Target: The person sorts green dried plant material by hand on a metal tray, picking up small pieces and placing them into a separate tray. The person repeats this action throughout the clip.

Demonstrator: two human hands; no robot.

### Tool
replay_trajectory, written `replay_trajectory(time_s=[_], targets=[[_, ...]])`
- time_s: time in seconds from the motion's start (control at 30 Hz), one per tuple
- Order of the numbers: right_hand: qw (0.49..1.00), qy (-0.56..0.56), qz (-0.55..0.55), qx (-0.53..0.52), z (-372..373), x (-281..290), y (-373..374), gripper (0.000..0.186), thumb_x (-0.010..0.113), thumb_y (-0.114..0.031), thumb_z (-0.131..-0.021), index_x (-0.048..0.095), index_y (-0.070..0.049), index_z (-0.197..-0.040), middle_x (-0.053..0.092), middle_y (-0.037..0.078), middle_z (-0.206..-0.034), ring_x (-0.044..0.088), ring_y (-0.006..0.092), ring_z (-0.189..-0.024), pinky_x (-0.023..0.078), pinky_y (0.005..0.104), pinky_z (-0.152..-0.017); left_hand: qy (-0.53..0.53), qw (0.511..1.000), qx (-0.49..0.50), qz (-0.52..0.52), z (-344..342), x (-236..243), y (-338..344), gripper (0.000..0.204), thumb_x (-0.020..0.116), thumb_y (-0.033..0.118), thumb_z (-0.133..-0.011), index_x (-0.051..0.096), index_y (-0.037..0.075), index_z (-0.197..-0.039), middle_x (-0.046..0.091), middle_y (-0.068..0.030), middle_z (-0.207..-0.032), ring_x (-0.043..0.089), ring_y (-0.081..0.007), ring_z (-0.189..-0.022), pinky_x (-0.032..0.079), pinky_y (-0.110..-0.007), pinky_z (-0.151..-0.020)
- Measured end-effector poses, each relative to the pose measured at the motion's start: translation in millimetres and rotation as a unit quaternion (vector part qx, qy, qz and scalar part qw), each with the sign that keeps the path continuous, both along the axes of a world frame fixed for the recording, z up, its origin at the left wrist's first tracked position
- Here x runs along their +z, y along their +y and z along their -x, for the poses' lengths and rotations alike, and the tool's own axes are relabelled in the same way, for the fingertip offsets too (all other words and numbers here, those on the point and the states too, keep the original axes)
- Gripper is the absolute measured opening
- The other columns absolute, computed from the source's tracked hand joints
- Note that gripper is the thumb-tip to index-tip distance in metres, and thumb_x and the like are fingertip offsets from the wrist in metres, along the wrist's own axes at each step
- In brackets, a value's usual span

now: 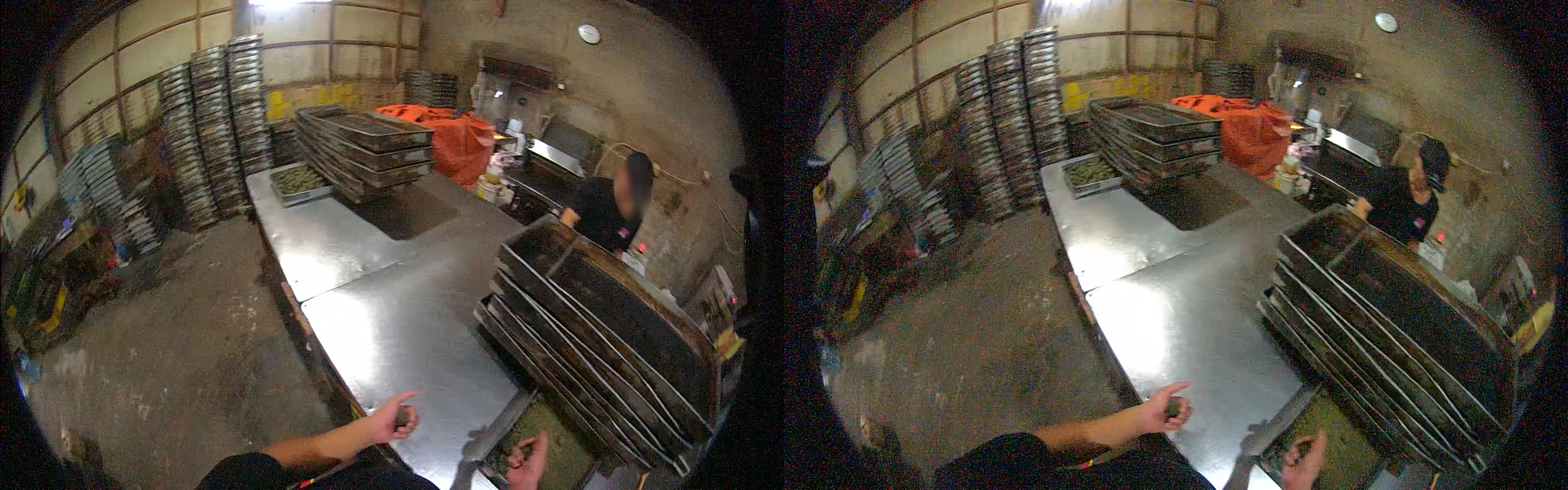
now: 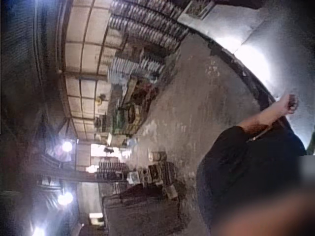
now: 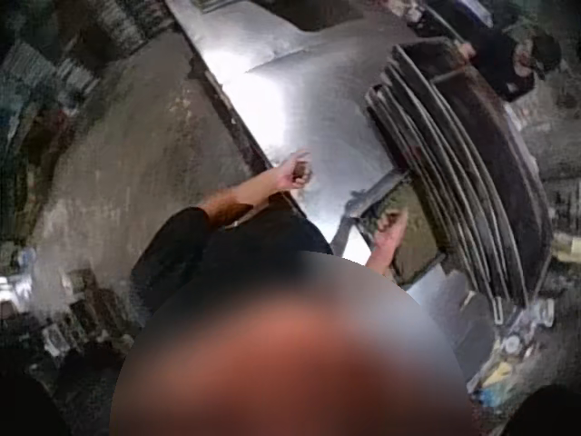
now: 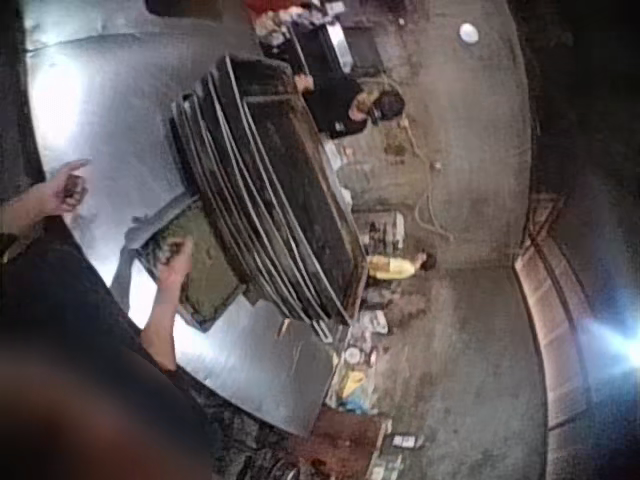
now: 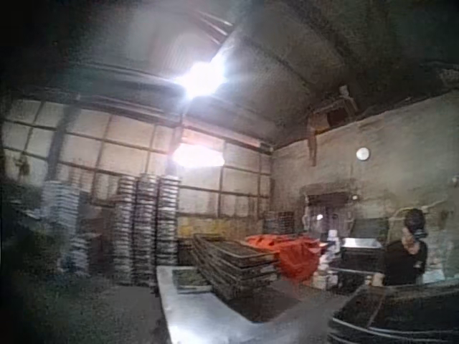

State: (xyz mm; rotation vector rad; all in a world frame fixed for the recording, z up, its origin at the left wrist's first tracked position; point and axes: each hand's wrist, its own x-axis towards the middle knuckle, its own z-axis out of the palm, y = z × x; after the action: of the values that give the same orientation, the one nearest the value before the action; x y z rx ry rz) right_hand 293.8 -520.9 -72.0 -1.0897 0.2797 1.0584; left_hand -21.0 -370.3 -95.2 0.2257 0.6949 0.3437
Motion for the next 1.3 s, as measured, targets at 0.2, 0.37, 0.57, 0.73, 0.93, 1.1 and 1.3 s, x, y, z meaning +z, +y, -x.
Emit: replay_trajectory(time_s=[0.2, 0.37, 0.57, 0.73, 0.93, 1.1, 1.3], targets=[[0.87, -0.044, -0.044, 0.489, 169.5, -44.2, 144.7, 0.046, 0.052, -0.039, -0.094, 0.037, -0.014, -0.058, 0.034, 0.002, -0.047, 0.027, 0.0136, -0.033, 0.023, 0.0288, -0.032, 0.131, 0.971, 0.202, 0.003, 137.0, -24.6, -27.8, 0.065, 0.04, 0.057, -0.091, 0.05, 0.004, -0.054, 0.048, -0.01, -0.056, 0.035, -0.0177, -0.039, 0.026, -0.028, -0.035], [0.636, -0.283, -0.054, 0.716, 313.4, 15.0, 328.8, 0.024, 0.051, -0.025, -0.094, 0.057, -0.008, -0.078, 0.053, 0.003, -0.065, 0.053, 0.0165, -0.058, 0.047, 0.0302, -0.057, 0.261, 0.929, 0.259, -0.041, 191.9, -36.6, -44.3, 0.064, 0.04, 0.058, -0.091, 0.056, 0.004, -0.062, 0.053, -0.0094, -0.057, 0.04, -0.0174, -0.04, 0.029, -0.029, -0.035], [0.806, -0.353, -0.315, 0.357, 409.5, 196.8, 476.1, 0.033, 0.054, -0.02, -0.089, 0.055, -0.003, -0.118, 0.065, 0.012, -0.095, 0.066, 0.0195, -0.075, 0.054, 0.0339, -0.055, 0.332, 0.897, 0.286, -0.051, 204.0, -25.0, -46.0, 0.06, 0.044, 0.057, -0.09, 0.059, 0.005, -0.064, 0.053, -0.0069, -0.056, 0.043, -0.0158, -0.041, 0.031, -0.03, -0.037], [0.506, -0.574, -0.311, 0.564, 404.0, 133.7, 358.0, 0.031, 0.058, -0.032, -0.088, 0.07, -0.004, -0.087, 0.067, 0.009, -0.068, 0.063, 0.0163, -0.052, 0.051, 0.0305, -0.052, 0.407, 0.855, 0.304, -0.107, 188.9, -4.0, -20.8, 0.045, 0.048, 0.043, -0.093, 0.064, 0.004, -0.078, 0.053, -0.0051, -0.059, 0.05, -0.0138, -0.051, 0.039, -0.027, -0.047], [0.698, -0.223, -0.036, 0.679, 335.0, 26.6, 215.9, 0.047, 0.046, -0.049, -0.094, 0.061, -0.004, -0.093, 0.061, 0.009, -0.077, 0.055, 0.0155, -0.054, 0.041, 0.0262, -0.04, 0.372, 0.793, 0.371, -0.308, 126.1, 26.2, 12.9, 0.027, 0.052, 0.027, -0.094, 0.066, 0.004, -0.096, 0.059, -0.0056, -0.078, 0.057, -0.0139, -0.064, 0.045, -0.024, -0.056], [0.806, -0.129, -0.074, 0.573, 266.8, 14.5, 211.6, 0.046, 0.049, -0.049, -0.092, 0.057, -0.007, -0.075, 0.055, 0.004, -0.063, 0.044, 0.0115, -0.041, 0.031, 0.0262, -0.034, 0.376, 0.746, 0.301, -0.461, 77.2, 41.8, 11.6, 0.027, 0.054, 0.027, -0.094, 0.065, 0.003, -0.087, 0.058, -0.0024, -0.072, 0.053, -0.0104, -0.059, 0.042, -0.024, -0.051], [0.772, -0.187, 0.057, 0.605, 239.3, -25.3, 180.2, 0.049, 0.051, -0.045, -0.093, 0.05, -0.01, -0.059, 0.047, 0.004, -0.051, 0.039, 0.0136, -0.037, 0.028, 0.0291, -0.034, 0.39, 0.851, 0.223, -0.271, 113.4, 39.1, -9.1, 0.058, 0.045, 0.048, -0.095, 0.059, 0.002, -0.063, 0.045, -0.0015, -0.05, 0.044, -0.0127, -0.046, 0.034, -0.029, -0.045]])
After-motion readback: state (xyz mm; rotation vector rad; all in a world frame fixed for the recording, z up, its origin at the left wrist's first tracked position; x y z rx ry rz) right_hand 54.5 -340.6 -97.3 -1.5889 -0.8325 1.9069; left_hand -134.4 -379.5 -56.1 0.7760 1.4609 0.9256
